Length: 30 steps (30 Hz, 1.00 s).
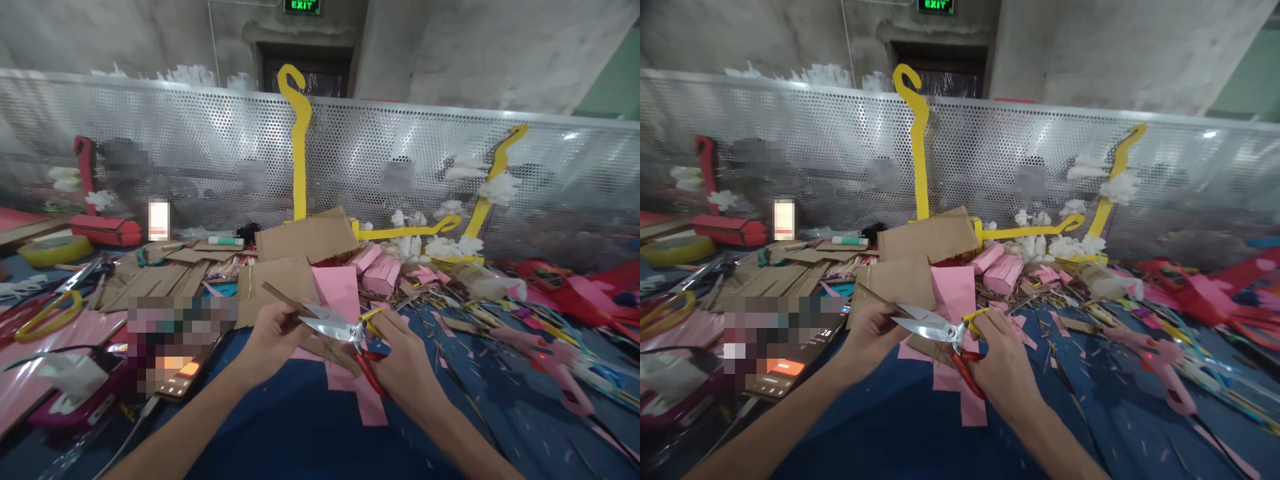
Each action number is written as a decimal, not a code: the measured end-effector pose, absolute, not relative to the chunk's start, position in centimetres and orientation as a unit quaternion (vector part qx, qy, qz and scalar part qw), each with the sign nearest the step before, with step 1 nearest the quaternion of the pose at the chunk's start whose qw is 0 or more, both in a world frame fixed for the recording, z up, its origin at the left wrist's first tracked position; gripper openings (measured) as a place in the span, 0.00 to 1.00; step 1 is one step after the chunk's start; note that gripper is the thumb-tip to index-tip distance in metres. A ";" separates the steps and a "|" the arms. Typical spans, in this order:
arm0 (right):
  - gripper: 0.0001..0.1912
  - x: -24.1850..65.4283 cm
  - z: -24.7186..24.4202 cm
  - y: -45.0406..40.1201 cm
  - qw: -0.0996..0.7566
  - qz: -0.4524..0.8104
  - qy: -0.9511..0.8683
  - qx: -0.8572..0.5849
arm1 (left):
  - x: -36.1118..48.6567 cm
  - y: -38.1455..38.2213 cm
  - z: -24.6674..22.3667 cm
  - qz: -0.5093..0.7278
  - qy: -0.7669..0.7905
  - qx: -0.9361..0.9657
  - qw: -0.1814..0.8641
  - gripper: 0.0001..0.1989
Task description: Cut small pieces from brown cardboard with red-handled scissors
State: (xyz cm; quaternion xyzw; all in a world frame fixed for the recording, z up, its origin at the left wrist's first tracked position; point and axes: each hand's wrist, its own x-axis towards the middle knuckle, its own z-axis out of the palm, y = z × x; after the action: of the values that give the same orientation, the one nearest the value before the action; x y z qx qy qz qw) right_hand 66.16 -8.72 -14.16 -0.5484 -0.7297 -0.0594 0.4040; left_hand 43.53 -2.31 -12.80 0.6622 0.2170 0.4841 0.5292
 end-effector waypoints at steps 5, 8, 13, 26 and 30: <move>0.13 66.2 -14.1 -8.6 0.403 -0.059 -0.728 -0.551 | 43.5 -2.4 -12.7 0.480 0.219 0.666 0.527 0.07; 0.13 66.4 -14.2 -8.5 0.402 -0.048 -0.726 -0.555 | 43.5 -2.5 -12.8 0.475 0.219 0.674 0.522 0.07; 0.13 66.4 -14.1 -8.3 0.426 -0.012 -0.703 -0.570 | 43.7 -2.4 -13.0 0.471 0.215 0.669 0.534 0.05; 0.14 66.8 -14.3 -7.6 0.458 0.158 -0.627 -0.610 | 43.9 -2.3 -12.8 0.510 0.202 0.562 0.619 0.11; 0.16 67.0 -14.3 -7.4 0.453 0.187 -0.615 -0.617 | 44.1 -2.0 -12.3 0.552 0.216 0.463 0.659 0.06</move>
State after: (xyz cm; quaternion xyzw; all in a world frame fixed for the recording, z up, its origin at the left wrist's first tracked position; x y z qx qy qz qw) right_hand 67.02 -7.44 -14.34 -0.6174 -0.6155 0.1867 0.4529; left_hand 44.10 -1.98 -12.33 0.4629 0.2159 0.5518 0.6593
